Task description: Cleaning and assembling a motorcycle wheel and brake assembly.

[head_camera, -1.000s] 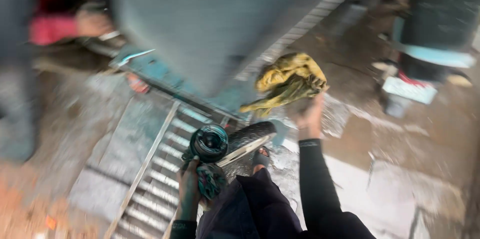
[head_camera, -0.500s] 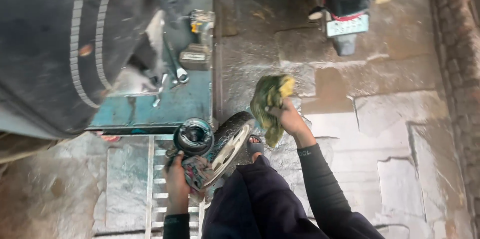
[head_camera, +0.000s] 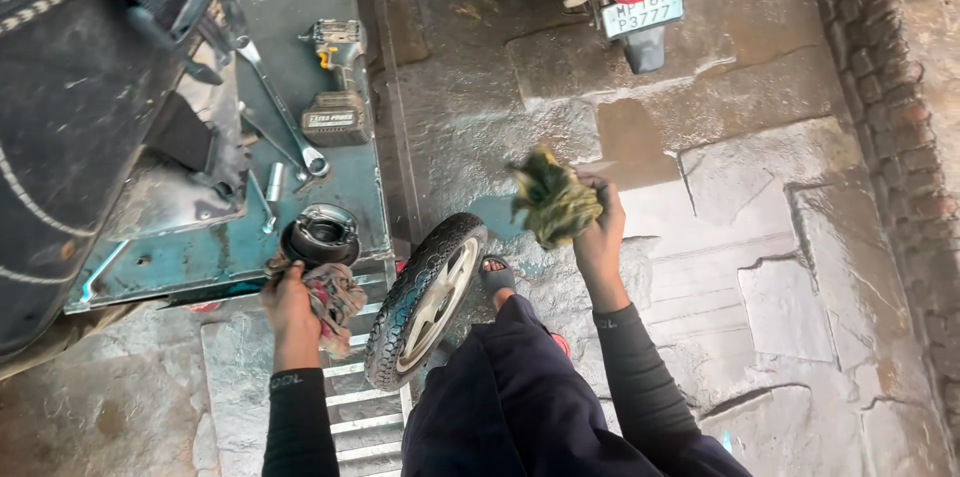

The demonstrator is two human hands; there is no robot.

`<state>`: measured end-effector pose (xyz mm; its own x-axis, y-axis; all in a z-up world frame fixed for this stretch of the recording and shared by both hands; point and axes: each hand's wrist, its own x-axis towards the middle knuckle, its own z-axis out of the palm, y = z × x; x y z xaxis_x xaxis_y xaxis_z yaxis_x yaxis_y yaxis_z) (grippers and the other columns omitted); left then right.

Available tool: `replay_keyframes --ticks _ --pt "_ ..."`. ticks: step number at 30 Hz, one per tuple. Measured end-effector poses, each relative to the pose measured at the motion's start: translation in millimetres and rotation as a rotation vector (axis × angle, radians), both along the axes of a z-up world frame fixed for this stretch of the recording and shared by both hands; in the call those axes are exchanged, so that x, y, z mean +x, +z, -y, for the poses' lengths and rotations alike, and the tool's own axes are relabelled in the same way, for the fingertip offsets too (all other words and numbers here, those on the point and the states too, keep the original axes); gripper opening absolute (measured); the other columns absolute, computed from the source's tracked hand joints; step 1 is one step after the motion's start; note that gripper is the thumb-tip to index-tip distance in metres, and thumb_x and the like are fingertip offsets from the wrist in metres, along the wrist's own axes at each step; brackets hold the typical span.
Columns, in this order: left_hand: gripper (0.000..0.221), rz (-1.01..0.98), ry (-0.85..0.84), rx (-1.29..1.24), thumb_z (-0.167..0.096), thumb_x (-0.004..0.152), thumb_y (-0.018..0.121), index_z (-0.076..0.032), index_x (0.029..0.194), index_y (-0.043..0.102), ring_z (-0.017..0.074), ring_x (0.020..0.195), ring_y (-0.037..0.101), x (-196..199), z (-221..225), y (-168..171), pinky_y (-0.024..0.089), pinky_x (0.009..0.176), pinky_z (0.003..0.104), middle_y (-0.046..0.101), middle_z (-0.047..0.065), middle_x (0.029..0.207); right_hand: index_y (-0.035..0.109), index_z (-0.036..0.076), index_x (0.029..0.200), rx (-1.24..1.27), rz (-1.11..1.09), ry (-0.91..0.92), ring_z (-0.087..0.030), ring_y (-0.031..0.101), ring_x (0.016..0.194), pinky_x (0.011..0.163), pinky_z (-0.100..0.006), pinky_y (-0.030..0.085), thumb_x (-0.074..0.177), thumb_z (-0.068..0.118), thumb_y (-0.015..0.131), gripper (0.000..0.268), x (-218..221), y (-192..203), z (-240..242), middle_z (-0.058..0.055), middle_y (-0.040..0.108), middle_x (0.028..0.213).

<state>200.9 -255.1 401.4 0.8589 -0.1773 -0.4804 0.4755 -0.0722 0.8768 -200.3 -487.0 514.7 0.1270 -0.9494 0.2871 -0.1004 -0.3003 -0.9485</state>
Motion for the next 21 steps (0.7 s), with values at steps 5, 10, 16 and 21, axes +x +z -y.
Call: replay_keyframes --ticks 5,10,16,21 --pt "0.029 0.062 -0.040 0.024 -0.004 0.088 0.071 0.004 0.115 0.067 0.0200 0.099 0.066 11 10 -1 0.054 0.088 0.033 0.072 0.010 0.117 0.061 -0.005 0.127 0.509 0.502 0.164 -0.021 0.067 0.103 0.088 -0.035 0.055 0.105 0.000 0.050 0.025 -4 -9 9 -0.017 0.068 0.116" --pt "0.026 0.095 -0.102 0.078 -0.003 0.089 0.071 0.007 0.112 0.069 0.0200 0.094 0.065 27 16 -21 0.052 0.087 0.034 0.072 0.013 0.114 0.058 -0.009 0.129 0.817 0.685 0.230 -0.029 0.069 0.108 0.097 -0.043 0.058 0.099 -0.001 0.041 0.035 12 2 8 -0.020 0.069 0.119" --pt "0.032 0.290 -0.277 0.446 -0.018 0.089 0.075 0.002 0.113 0.072 0.0237 0.092 0.067 48 26 -25 0.051 0.085 0.037 0.074 0.014 0.110 0.051 -0.006 0.139 0.952 0.858 0.434 -0.031 0.065 0.119 0.105 -0.044 0.052 0.088 -0.002 0.046 0.051 41 -2 10 -0.020 0.064 0.130" --pt "0.037 0.574 -0.598 0.626 -0.037 0.091 0.071 -0.003 0.104 0.077 0.0357 0.095 0.071 51 30 -37 0.053 0.082 0.045 0.076 0.021 0.103 0.051 -0.004 0.139 1.044 0.908 0.596 -0.034 0.063 0.122 0.108 -0.049 0.050 0.093 0.011 0.053 0.049 74 -21 19 -0.021 0.064 0.133"
